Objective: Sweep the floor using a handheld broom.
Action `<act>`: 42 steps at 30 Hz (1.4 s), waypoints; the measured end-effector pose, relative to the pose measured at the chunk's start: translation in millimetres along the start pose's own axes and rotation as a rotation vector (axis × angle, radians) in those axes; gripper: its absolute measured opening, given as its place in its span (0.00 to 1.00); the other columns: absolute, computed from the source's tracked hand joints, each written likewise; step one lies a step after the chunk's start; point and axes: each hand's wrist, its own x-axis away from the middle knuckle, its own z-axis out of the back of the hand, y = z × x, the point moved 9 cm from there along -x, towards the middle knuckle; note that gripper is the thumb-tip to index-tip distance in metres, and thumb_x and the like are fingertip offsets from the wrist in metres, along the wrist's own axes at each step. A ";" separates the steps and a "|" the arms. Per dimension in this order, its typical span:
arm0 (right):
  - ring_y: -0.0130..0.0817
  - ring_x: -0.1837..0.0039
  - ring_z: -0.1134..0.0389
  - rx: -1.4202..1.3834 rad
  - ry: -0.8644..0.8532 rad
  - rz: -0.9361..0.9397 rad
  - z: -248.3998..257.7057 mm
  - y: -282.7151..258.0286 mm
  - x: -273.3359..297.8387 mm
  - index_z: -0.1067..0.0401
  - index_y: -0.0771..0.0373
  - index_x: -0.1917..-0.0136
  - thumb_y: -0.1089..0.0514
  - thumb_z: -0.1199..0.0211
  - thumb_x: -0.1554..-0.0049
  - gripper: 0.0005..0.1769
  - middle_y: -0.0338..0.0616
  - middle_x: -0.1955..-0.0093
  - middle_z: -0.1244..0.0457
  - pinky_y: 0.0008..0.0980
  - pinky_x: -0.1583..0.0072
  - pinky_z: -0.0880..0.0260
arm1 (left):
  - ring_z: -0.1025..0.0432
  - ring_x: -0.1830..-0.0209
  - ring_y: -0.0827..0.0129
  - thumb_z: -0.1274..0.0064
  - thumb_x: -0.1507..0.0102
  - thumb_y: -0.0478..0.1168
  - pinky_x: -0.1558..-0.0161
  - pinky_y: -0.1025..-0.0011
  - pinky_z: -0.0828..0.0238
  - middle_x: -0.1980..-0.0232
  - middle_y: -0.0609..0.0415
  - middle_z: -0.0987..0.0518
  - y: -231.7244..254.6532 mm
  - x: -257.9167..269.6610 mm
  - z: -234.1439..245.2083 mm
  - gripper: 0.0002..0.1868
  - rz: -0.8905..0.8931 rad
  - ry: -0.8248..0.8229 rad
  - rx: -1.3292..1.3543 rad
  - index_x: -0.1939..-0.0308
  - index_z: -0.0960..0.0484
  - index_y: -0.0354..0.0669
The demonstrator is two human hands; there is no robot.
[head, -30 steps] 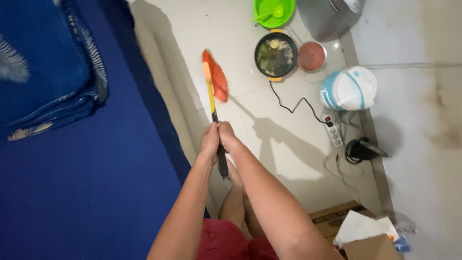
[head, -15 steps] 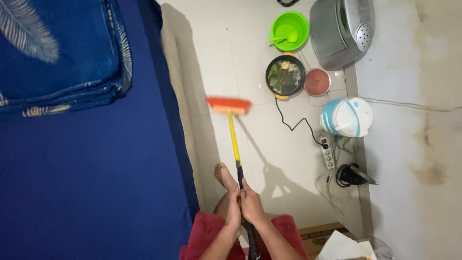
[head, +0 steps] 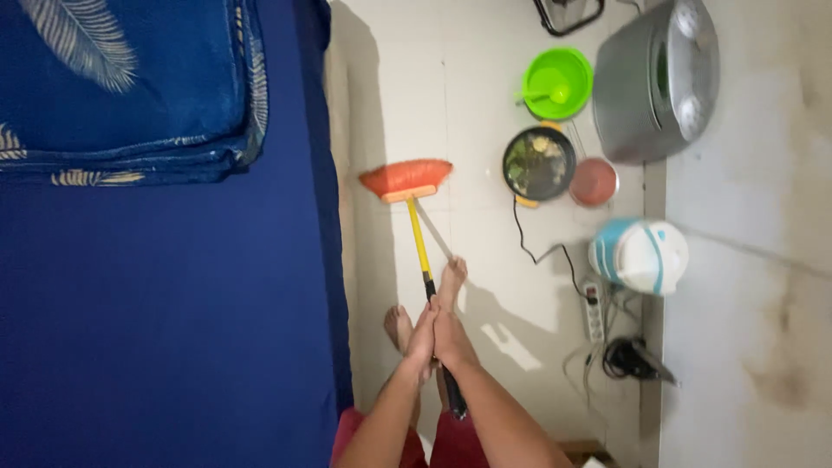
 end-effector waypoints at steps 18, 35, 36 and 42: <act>0.62 0.48 0.28 0.176 0.201 0.504 68.7 -143.8 -234.7 0.26 0.70 0.49 0.44 0.61 0.31 0.31 0.66 0.56 0.31 0.53 0.48 0.29 | 0.29 0.39 0.67 0.56 0.32 0.64 0.41 0.71 0.33 0.37 0.49 0.23 277.9 -82.7 -71.2 0.37 -0.486 0.033 0.026 0.26 0.33 0.47; 0.56 0.44 0.27 0.144 -0.021 0.215 11.5 51.7 -70.0 0.43 0.49 0.24 0.53 0.49 0.40 0.31 0.57 0.47 0.30 0.48 0.43 0.27 | 0.41 0.23 0.62 0.61 0.31 0.52 0.27 0.66 0.45 0.21 0.52 0.38 -25.7 -47.5 -31.3 0.36 -0.228 0.038 -0.103 0.19 0.49 0.53; 0.56 0.44 0.27 0.159 -0.028 0.232 11.2 41.5 -76.5 0.43 0.49 0.23 0.53 0.48 0.40 0.31 0.57 0.48 0.30 0.49 0.42 0.27 | 0.40 0.24 0.61 0.63 0.31 0.54 0.27 0.66 0.43 0.22 0.51 0.37 -20.9 -53.9 -28.8 0.36 -0.180 0.048 -0.153 0.19 0.50 0.54; 0.65 0.44 0.31 0.329 0.257 0.550 11.7 14.1 -192.6 0.40 0.55 0.26 0.53 0.49 0.37 0.26 0.66 0.45 0.33 0.53 0.42 0.29 | 0.40 0.24 0.65 0.66 0.31 0.63 0.26 0.67 0.45 0.21 0.56 0.40 103.6 -71.7 -43.2 0.39 -0.072 0.088 -0.214 0.18 0.56 0.60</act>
